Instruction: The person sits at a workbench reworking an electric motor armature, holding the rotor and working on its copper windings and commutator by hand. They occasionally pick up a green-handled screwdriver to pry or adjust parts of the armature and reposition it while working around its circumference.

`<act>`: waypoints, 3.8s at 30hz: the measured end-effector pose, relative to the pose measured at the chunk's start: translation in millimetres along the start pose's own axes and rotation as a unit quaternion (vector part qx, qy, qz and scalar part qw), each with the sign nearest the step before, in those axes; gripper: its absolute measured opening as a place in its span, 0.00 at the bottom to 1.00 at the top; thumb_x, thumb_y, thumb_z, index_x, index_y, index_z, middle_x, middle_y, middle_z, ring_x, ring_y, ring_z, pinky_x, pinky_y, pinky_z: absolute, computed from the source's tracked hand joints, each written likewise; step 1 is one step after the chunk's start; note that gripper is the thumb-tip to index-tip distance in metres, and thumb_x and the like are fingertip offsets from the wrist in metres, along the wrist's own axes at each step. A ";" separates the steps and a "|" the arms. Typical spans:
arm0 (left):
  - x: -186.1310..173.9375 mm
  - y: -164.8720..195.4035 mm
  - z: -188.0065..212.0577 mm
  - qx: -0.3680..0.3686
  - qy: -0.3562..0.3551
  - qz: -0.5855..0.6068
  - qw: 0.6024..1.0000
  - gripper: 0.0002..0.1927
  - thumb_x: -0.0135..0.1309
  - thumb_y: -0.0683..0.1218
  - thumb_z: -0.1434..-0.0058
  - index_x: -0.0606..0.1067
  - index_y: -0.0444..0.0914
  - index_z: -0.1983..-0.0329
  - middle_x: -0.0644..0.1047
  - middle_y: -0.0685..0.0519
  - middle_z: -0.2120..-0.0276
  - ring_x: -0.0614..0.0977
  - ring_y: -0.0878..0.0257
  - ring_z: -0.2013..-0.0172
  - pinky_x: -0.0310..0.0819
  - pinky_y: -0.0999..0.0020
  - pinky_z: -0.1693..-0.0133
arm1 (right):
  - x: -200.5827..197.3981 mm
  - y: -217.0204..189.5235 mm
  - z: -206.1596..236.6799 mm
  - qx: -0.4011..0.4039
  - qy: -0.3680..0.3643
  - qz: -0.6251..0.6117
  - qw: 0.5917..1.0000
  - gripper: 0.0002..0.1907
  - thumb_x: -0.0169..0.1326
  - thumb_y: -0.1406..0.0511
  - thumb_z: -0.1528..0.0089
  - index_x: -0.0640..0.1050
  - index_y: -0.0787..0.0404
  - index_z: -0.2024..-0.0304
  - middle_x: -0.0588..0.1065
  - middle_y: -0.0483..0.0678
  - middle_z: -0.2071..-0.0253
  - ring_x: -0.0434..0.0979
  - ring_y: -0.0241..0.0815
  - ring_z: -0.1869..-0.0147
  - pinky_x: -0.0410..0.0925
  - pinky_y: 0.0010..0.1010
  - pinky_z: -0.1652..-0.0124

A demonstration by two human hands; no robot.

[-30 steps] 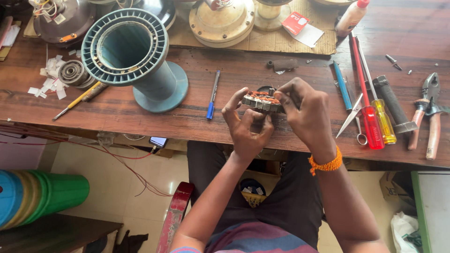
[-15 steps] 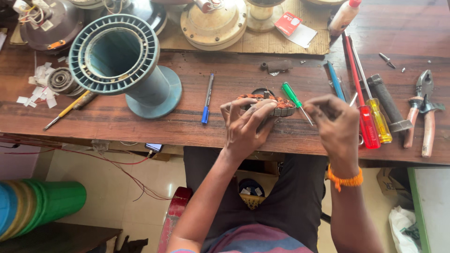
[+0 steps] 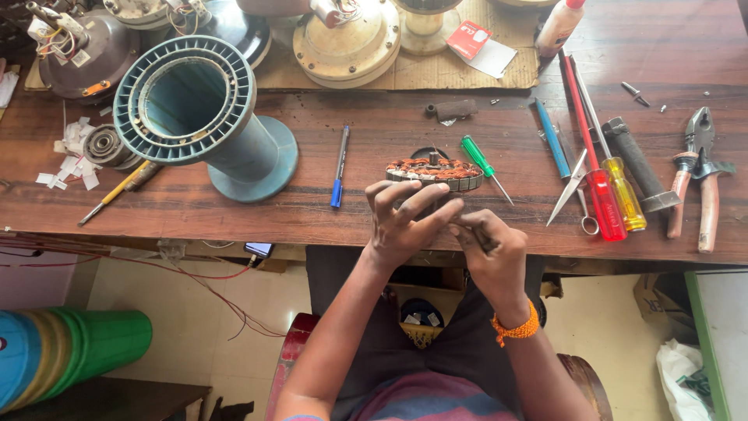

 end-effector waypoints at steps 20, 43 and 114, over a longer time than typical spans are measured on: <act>2.7 19.2 -4.4 -0.262 0.051 0.080 0.961 0.08 0.65 0.42 0.45 0.75 0.39 0.70 0.69 0.49 0.35 0.66 0.53 0.35 0.59 0.59 0.34 | -0.4 -49.1 -94.9 -0.025 -0.100 0.104 0.989 0.03 0.61 0.70 0.35 0.81 0.66 0.61 0.75 0.45 0.75 0.67 0.27 0.72 0.62 0.26 0.72; -0.7 -2.7 -5.4 -0.054 -0.045 0.045 0.997 0.17 0.66 0.51 0.37 0.78 0.58 0.46 0.72 0.67 0.40 0.70 0.63 0.42 0.59 0.60 0.41 | 0.7 25.0 -7.4 -0.050 -0.006 0.013 0.999 0.04 0.60 0.76 0.37 0.81 0.67 0.59 0.77 0.43 0.73 0.68 0.24 0.73 0.61 0.20 0.72; 8.3 27.5 -7.5 -0.256 0.077 0.094 0.959 0.04 0.58 0.40 0.45 0.73 0.39 0.71 0.71 0.47 0.38 0.66 0.54 0.39 0.60 0.59 0.37 | -6.3 -48.9 -74.4 -0.087 -0.090 0.122 0.985 0.04 0.63 0.71 0.36 0.80 0.66 0.60 0.79 0.51 0.72 0.76 0.33 0.71 0.66 0.27 0.70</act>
Point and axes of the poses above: each hand's wrist, its own z-axis away from the middle knuckle, its own x-axis out of the palm, y = z × x, the point moved 1 cm from there along -z, towards the middle knuckle
